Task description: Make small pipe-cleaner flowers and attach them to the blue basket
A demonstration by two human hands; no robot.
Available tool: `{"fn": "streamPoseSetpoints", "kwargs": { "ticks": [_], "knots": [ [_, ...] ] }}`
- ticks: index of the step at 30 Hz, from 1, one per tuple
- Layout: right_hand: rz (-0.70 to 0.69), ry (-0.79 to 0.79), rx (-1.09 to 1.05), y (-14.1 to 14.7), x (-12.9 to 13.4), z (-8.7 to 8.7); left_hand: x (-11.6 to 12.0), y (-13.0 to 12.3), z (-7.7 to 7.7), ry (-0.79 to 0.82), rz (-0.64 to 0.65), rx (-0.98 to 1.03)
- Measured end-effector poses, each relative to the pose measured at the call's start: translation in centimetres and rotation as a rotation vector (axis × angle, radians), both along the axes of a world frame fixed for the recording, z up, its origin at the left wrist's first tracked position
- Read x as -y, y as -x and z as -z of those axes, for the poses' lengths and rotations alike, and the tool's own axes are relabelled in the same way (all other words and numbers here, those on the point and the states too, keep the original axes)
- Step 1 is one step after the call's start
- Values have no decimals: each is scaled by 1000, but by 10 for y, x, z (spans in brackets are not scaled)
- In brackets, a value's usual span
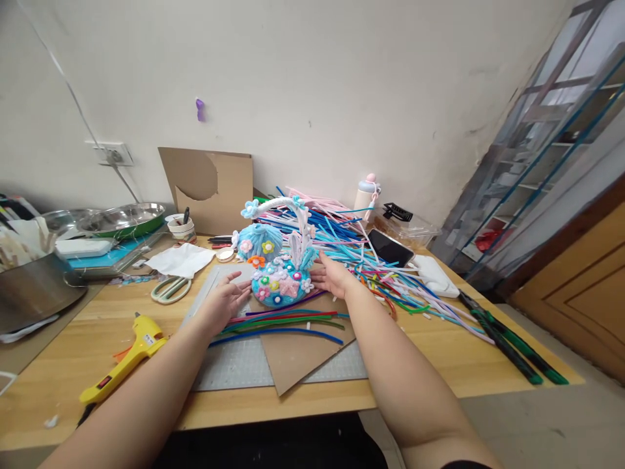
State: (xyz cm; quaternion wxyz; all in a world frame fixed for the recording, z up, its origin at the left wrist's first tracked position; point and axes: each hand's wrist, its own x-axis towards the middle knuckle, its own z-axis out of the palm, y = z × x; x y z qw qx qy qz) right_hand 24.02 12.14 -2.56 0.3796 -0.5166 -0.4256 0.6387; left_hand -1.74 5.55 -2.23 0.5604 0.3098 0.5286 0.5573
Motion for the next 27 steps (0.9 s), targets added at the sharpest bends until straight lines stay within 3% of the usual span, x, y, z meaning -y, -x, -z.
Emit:
{"fn": "streamPoseSetpoints", "kwargs": {
  "ticks": [6,8,11,14,16,22,27],
  "knots": [
    [-43,-146,408,-21,-4,-9,4,13,-1,-144,-11,-439],
    [-143,-188,562,-31,2,-16,9,18,-4,-195,64,-618],
    [-361,-240,748,-36,18,-27,17,18,-8,-264,301,-821],
    [-586,-331,848,-26,35,-36,24,13,-9,-322,535,-956],
    [-690,-408,891,-13,42,-39,26,10,-8,-349,610,-1034],
    [-787,-626,1046,22,49,-36,23,8,-2,-367,666,-1199],
    [-799,-671,1115,31,47,-30,20,10,3,-317,679,-1271]
  ]
}}
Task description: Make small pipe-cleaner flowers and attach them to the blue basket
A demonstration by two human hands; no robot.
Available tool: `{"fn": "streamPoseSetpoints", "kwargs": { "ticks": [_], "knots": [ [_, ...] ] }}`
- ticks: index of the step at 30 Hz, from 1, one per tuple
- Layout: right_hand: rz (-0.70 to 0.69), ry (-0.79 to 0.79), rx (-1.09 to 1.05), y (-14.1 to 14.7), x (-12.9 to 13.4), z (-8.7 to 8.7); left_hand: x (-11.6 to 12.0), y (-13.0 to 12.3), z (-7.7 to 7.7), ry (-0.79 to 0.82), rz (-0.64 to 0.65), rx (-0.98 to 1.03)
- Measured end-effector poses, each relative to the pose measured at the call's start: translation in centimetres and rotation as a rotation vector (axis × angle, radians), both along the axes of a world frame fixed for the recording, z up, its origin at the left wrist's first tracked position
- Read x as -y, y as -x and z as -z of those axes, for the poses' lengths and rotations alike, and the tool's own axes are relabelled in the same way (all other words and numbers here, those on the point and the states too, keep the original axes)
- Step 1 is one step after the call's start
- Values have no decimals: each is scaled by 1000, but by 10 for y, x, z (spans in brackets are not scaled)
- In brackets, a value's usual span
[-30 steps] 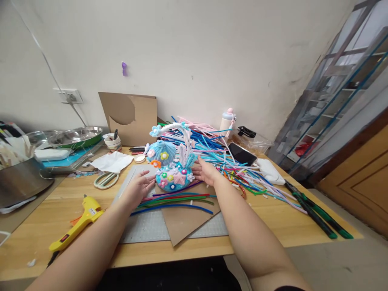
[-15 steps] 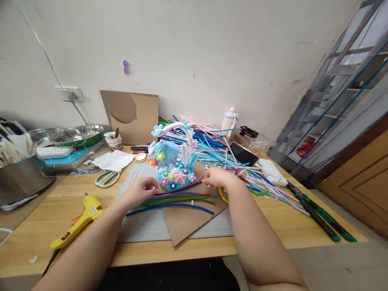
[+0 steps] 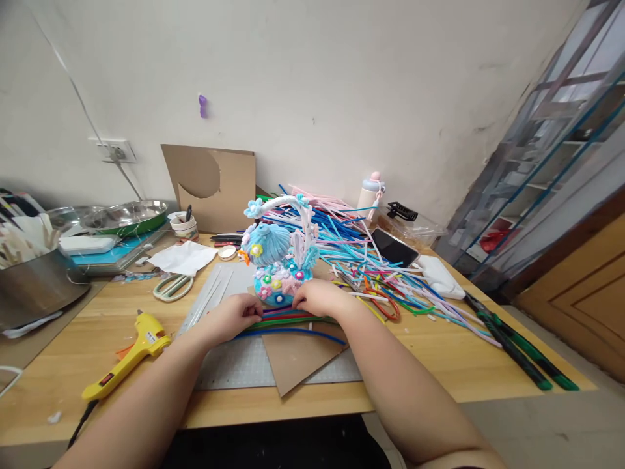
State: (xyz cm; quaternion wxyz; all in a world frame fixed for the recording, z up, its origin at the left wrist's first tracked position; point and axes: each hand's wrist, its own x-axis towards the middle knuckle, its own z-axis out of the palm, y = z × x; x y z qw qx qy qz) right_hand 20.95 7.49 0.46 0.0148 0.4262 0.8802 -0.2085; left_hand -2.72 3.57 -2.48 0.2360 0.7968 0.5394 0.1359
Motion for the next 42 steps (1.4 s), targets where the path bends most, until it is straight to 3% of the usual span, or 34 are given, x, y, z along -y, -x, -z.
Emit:
{"fn": "streamPoseSetpoints", "kwargs": {
  "ticks": [9,16,22,42],
  "knots": [
    [-75,16,-10,-5,-2,3,3,-1,3,81,28,-15],
    [-123,-31,-44,9,0,6,7,-6,-3,23,8,23],
    [-117,-60,-23,13,2,8,10,-7,-14,14,3,75],
    [-76,-82,-74,10,7,-4,12,-12,-20,-120,4,166]
  ]
}}
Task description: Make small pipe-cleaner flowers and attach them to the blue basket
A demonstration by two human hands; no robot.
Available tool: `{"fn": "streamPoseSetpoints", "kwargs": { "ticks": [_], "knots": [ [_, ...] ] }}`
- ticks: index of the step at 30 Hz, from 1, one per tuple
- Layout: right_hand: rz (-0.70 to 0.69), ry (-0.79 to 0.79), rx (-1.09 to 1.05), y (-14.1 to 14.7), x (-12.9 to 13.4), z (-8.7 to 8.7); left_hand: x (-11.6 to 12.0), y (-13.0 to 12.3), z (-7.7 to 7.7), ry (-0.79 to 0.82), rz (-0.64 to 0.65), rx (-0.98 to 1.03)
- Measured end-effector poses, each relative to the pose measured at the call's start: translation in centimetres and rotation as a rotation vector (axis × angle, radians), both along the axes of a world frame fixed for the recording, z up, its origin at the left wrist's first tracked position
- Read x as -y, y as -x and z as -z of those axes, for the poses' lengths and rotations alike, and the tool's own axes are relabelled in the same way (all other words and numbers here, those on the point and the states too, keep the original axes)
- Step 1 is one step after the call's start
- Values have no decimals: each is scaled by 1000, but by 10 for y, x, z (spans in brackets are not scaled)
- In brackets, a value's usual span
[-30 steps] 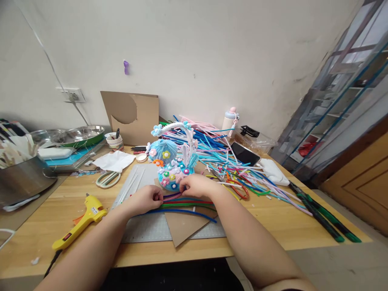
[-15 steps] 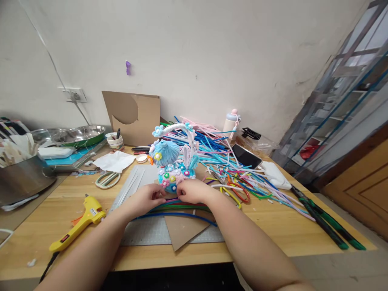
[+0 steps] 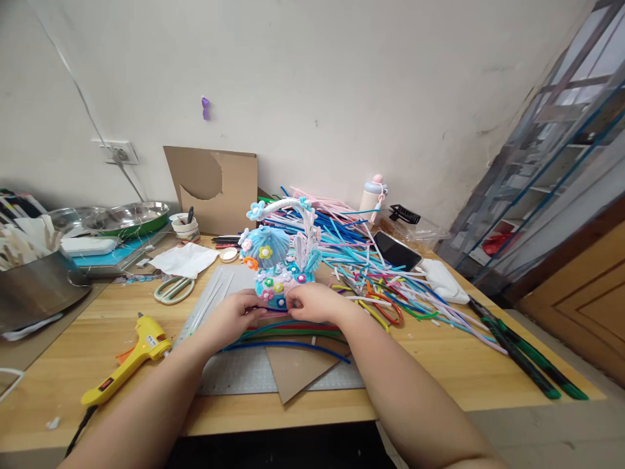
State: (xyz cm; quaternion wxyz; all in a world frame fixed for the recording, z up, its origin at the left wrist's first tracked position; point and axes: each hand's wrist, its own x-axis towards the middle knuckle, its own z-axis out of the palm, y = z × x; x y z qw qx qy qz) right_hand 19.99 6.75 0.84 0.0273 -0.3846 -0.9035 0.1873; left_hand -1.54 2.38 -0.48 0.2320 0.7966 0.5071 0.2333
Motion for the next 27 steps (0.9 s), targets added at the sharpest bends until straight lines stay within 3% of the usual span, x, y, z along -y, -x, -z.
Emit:
{"fn": "streamPoseSetpoints", "kwargs": {
  "ticks": [7,12,15,20,24,27],
  "knots": [
    [43,1,74,-24,-12,-1,0,12,-12,-2,-74,40],
    [123,-30,78,-40,-20,-3,-5,23,-6,27,-145,-62],
    [134,-54,90,-34,-17,-3,-3,18,-3,-35,-181,-94],
    [117,-67,155,-22,-13,2,7,-1,-8,-99,-112,-111],
    [148,-83,208,-25,-16,6,16,-5,-18,-277,-187,-137],
    [178,-96,241,-28,-18,7,19,-3,-23,-312,-90,-91]
  ]
}}
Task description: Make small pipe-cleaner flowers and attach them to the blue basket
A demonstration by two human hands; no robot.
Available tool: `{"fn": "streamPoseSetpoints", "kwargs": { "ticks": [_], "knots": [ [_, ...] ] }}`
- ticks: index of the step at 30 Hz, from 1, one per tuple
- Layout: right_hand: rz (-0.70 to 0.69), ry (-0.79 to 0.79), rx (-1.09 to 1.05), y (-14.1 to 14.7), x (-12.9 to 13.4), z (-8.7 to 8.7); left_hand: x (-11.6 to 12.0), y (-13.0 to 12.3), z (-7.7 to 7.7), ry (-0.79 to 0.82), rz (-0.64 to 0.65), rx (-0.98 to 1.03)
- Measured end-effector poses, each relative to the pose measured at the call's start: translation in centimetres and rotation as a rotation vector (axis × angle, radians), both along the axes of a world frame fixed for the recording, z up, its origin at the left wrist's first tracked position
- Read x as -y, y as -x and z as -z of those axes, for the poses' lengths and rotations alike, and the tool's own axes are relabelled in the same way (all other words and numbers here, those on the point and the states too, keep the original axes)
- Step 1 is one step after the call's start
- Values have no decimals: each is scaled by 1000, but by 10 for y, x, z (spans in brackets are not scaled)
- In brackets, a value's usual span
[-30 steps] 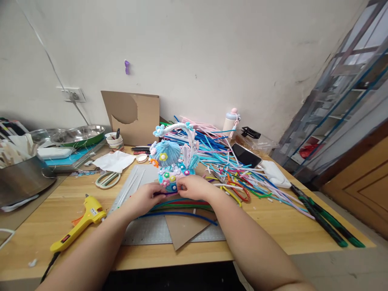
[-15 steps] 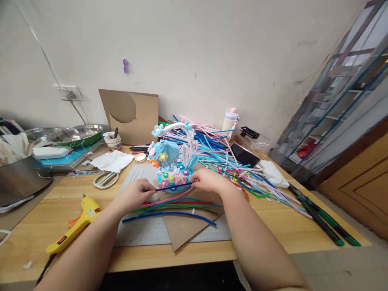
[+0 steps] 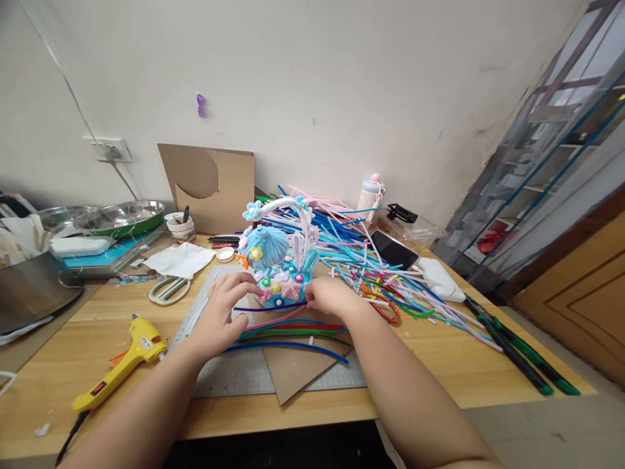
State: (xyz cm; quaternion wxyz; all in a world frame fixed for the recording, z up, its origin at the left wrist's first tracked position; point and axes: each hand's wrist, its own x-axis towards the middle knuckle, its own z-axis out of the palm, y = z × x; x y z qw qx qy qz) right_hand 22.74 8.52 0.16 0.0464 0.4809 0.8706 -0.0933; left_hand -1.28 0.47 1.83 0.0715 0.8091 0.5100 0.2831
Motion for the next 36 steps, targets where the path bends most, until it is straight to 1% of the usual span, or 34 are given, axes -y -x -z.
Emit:
{"fn": "streamPoseSetpoints", "kwargs": {
  "ticks": [2,3,6,9,11,14,19,23,25,27,29,31,32,33,34,35,36],
  "knots": [
    [12,-18,11,0,0,0,-2,0,3,60,97,-45],
    [13,-29,13,1,1,0,-3,-1,6,100,121,-92],
    [6,-53,12,3,3,-3,-8,-5,20,174,109,-203],
    [1,-56,11,5,5,-6,-10,-7,30,191,95,-210],
    [-2,-51,8,6,6,-7,-11,-7,33,191,87,-200],
    [0,-44,1,7,7,-7,-12,-7,33,193,103,-179],
    [8,-44,-27,7,8,-6,-12,-6,26,161,186,-162],
    [14,-114,-113,10,17,-18,-9,-3,21,108,188,-140],
    [-35,-142,-201,16,26,-26,-7,-4,20,106,167,-102],
    [-175,-106,-339,23,35,-31,-4,-5,19,100,151,-69],
    [-308,-32,-462,31,41,-31,-2,-7,17,84,143,-40],
    [-353,12,-532,36,43,-28,-1,-7,13,73,140,1],
    [-346,6,-552,37,43,-26,-1,-5,11,62,115,26],
    [-337,-12,-563,36,43,-25,-3,-1,8,55,47,41],
    [-334,-34,-570,35,42,-23,-6,5,5,51,-54,48],
    [-340,-54,-575,33,40,-23,-11,12,4,54,-192,36],
    [-357,-65,-583,31,40,-22,-16,21,3,84,-387,-10]
  ]
}}
